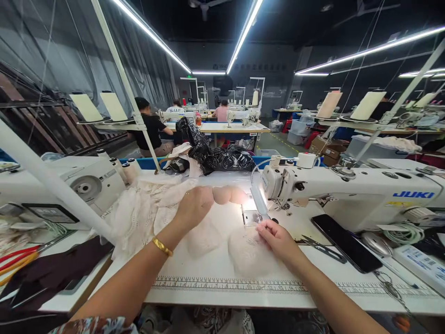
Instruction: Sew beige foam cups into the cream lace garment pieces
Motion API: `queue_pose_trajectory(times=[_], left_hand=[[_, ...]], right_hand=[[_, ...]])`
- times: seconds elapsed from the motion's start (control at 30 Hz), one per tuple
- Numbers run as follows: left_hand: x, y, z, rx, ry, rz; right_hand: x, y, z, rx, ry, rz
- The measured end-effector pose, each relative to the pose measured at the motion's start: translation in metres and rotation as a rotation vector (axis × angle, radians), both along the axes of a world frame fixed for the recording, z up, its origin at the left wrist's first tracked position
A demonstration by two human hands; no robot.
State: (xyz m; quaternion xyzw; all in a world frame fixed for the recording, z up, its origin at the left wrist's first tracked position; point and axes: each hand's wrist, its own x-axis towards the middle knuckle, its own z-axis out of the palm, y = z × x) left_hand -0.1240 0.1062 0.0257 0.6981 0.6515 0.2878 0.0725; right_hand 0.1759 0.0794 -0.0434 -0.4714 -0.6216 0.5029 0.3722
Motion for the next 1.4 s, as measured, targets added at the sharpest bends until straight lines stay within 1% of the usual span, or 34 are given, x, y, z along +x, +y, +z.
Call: queue_pose_trajectory(times=[0.1,0.17,0.23,0.3,0.4,0.43,0.47,0.5,0.53,0.57,0.6,0.63,0.7,0.77,0.8,0.87,0.9,0.93,0.97,1.03,1.07,1.1,1.17,1.2,1.23,1.27,1.33,1.4], left_hand=[[-0.021,0.026,-0.006,-0.058,0.129,0.087],[-0.026,0.035,-0.012,-0.091,0.197,0.120],[-0.026,0.039,-0.014,-0.094,0.242,0.145],[-0.026,0.040,-0.008,-0.069,0.256,0.181],[-0.022,0.032,0.012,0.017,0.231,0.271],[-0.018,0.026,0.019,0.042,0.169,0.278],[-0.012,0.019,0.026,0.049,0.070,0.256],[-0.005,0.010,0.030,0.027,-0.105,0.186],[0.005,0.000,0.032,-0.048,-0.283,0.066],[0.016,-0.010,0.031,-0.135,-0.415,-0.041],[0.029,-0.019,0.029,-0.224,-0.485,-0.125],[0.041,-0.027,0.025,-0.287,-0.509,-0.183],[0.064,-0.037,0.014,-0.357,-0.490,-0.244],[0.081,-0.040,0.007,-0.377,-0.399,-0.261],[0.086,-0.038,0.005,-0.377,-0.330,-0.257],[0.093,-0.032,0.008,-0.339,-0.190,-0.275],[0.094,-0.028,0.011,-0.323,-0.130,-0.320],[0.095,-0.022,0.015,-0.334,-0.089,-0.393],[0.095,-0.017,0.019,-0.379,-0.073,-0.491],[0.094,-0.006,0.025,-0.544,-0.100,-0.709],[0.093,-0.001,0.027,-0.639,-0.128,-0.794],[0.090,0.003,0.028,-0.708,-0.156,-0.850],[0.084,0.006,0.031,-0.749,-0.197,-0.882],[0.079,0.006,0.033,-0.720,-0.206,-0.866],[0.074,0.004,0.035,-0.648,-0.209,-0.838],[0.069,0.001,0.037,-0.534,-0.204,-0.803],[0.059,-0.008,0.039,-0.215,-0.146,-0.732],[0.050,-0.020,0.037,0.136,0.024,-0.693]], right_hand=[[0.002,0.007,-0.005,0.004,-0.021,0.023],[0.004,0.006,-0.006,0.019,-0.027,0.043],[0.006,0.004,-0.006,0.033,-0.020,0.062],[0.006,0.004,-0.005,0.037,-0.009,0.065],[0.006,0.006,-0.003,0.003,0.035,0.055],[0.006,0.007,-0.003,-0.013,0.054,0.054],[0.006,0.008,-0.002,-0.026,0.070,0.054],[0.006,0.008,-0.001,-0.037,0.078,0.055],[0.006,0.009,-0.001,-0.045,0.077,0.057],[0.006,0.009,0.000,-0.049,0.072,0.056],[0.007,0.009,0.000,-0.050,0.066,0.052],[0.008,0.009,0.001,-0.052,0.068,0.049],[0.010,0.009,0.002,-0.057,0.094,0.057],[0.011,0.009,0.003,-0.054,0.118,0.076],[0.010,0.008,0.004,-0.051,0.121,0.087],[0.008,0.007,0.004,-0.026,0.116,0.097],[0.007,0.005,0.003,-0.011,0.114,0.105],[0.006,0.004,0.003,0.006,0.116,0.119],[0.004,0.002,0.004,0.027,0.117,0.138],[0.004,-0.003,0.008,0.079,0.100,0.182],[0.005,-0.006,0.012,0.109,0.072,0.200],[0.007,-0.008,0.018,0.150,0.031,0.203],[0.011,-0.013,0.031,0.285,-0.072,0.168],[0.012,-0.016,0.038,0.382,-0.123,0.133],[0.012,-0.018,0.045,0.499,-0.163,0.085],[0.011,-0.020,0.050,0.628,-0.193,0.032],[0.004,-0.023,0.054,0.858,-0.230,-0.053],[-0.005,-0.021,0.049,1.026,-0.269,-0.109]])
